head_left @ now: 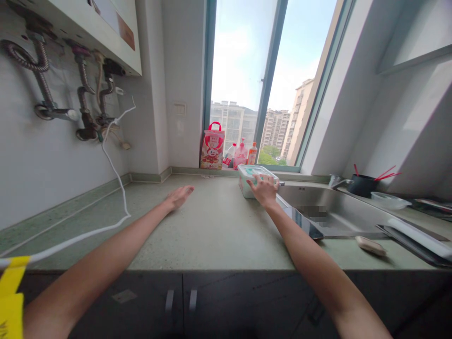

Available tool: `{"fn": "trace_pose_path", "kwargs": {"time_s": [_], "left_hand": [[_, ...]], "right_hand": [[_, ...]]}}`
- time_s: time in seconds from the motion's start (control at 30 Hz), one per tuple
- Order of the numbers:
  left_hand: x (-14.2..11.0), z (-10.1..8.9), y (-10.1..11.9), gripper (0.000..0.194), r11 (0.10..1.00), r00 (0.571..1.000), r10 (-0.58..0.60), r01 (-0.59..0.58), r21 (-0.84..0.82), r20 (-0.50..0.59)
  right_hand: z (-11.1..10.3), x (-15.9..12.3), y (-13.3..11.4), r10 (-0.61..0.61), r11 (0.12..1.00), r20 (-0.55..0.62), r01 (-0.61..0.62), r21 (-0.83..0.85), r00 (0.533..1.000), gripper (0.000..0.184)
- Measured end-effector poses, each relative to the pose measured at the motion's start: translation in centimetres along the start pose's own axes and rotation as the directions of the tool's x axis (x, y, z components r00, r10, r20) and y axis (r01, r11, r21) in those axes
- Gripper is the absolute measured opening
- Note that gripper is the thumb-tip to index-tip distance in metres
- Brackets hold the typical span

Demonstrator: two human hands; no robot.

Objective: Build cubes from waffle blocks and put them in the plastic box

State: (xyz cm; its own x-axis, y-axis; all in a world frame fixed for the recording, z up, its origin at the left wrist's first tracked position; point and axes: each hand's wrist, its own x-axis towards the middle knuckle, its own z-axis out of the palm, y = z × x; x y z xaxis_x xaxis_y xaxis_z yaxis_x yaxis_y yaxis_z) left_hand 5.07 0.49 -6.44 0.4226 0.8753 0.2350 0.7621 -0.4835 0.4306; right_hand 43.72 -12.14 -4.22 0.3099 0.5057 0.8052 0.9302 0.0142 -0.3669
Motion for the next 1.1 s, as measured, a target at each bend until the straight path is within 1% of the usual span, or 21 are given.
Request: {"fn": "trace_pose_path", "kwargs": {"time_s": [0.1,0.17,0.27,0.33,0.4,0.43,0.5,0.53,0.57,0.6,0.67,0.7,0.73,0.77,0.9,1.1], "left_hand": [[0.0,-0.1,0.0,0.087,1.000,1.000,0.002,-0.003,0.024,0.023],[-0.1,-0.2,0.2,0.086,0.999,0.999,0.006,-0.008,0.042,0.050],[-0.3,-0.4,0.4,0.084,0.998,0.997,0.009,-0.014,0.058,0.077],[-0.4,-0.5,0.5,0.084,0.998,0.996,0.012,-0.018,0.063,0.087],[-0.4,-0.6,0.6,0.083,0.998,0.995,0.018,-0.024,0.066,0.093],[-0.5,-0.7,0.5,0.082,0.997,0.995,0.027,-0.034,0.067,0.098],[-0.4,-0.6,0.4,0.081,0.995,0.991,0.067,-0.075,0.068,0.116],[-0.4,-0.6,0.3,0.080,0.992,0.988,0.092,-0.101,0.069,0.128],[-0.3,-0.5,0.1,0.080,0.990,0.984,0.114,-0.125,0.072,0.140],[-0.3,-0.4,0.0,0.080,0.987,0.980,0.128,-0.140,0.077,0.151],[-0.2,-0.2,-0.2,0.082,0.985,0.978,0.125,-0.142,0.099,0.165],[-0.1,-0.2,-0.3,0.084,0.983,0.979,0.118,-0.139,0.117,0.168],[-0.1,-0.1,-0.4,0.085,0.981,0.979,0.114,-0.138,0.137,0.170],[-0.1,0.0,-0.4,0.086,0.978,0.979,0.112,-0.139,0.156,0.170],[-0.2,0.1,-0.3,0.084,0.971,0.979,0.107,-0.140,0.192,0.173],[-0.5,-0.1,0.0,0.083,0.970,0.979,0.102,-0.137,0.200,0.178]], "right_hand": [[0.2,0.0,0.1,-0.009,1.000,0.009,0.009,0.018,1.000,0.051],[-0.1,0.0,0.3,-0.043,0.999,0.018,0.043,0.022,0.999,0.046],[-1.1,0.1,-0.1,-0.164,0.986,0.073,0.162,0.038,0.984,0.045],[-1.7,0.1,-1.0,-0.286,0.955,0.120,0.273,0.119,0.951,0.048],[-1.9,-0.1,-2.2,-0.399,0.901,0.150,0.356,0.250,0.905,0.049],[-1.7,-0.3,-2.8,-0.439,0.873,0.162,0.376,0.312,0.884,0.049],[-0.8,-1.0,-3.9,-0.484,0.835,0.208,0.378,0.400,0.850,0.048],[-0.2,-1.5,-4.3,-0.499,0.828,0.260,0.366,0.425,0.826,0.048],[0.5,-2.0,-4.6,-0.506,0.831,0.339,0.344,0.438,0.793,0.048],[1.3,-2.5,-4.7,-0.499,0.845,0.440,0.308,0.436,0.747,0.051],[2.7,-3.3,-4.6,-0.445,0.889,0.632,0.226,0.398,0.635,0.058],[3.3,-3.6,-4.4,-0.409,0.908,0.694,0.191,0.373,0.592,0.062],[3.7,-3.7,-4.2,-0.381,0.921,0.728,0.163,0.354,0.570,0.066],[4.0,-3.8,-4.0,-0.367,0.926,0.738,0.145,0.349,0.567,0.067],[4.4,-3.6,-3.3,-0.393,0.908,0.702,0.134,0.396,0.594,0.065],[4.6,-3.6,-3.0,-0.427,0.900,0.701,0.193,0.390,0.572,0.066]]}}
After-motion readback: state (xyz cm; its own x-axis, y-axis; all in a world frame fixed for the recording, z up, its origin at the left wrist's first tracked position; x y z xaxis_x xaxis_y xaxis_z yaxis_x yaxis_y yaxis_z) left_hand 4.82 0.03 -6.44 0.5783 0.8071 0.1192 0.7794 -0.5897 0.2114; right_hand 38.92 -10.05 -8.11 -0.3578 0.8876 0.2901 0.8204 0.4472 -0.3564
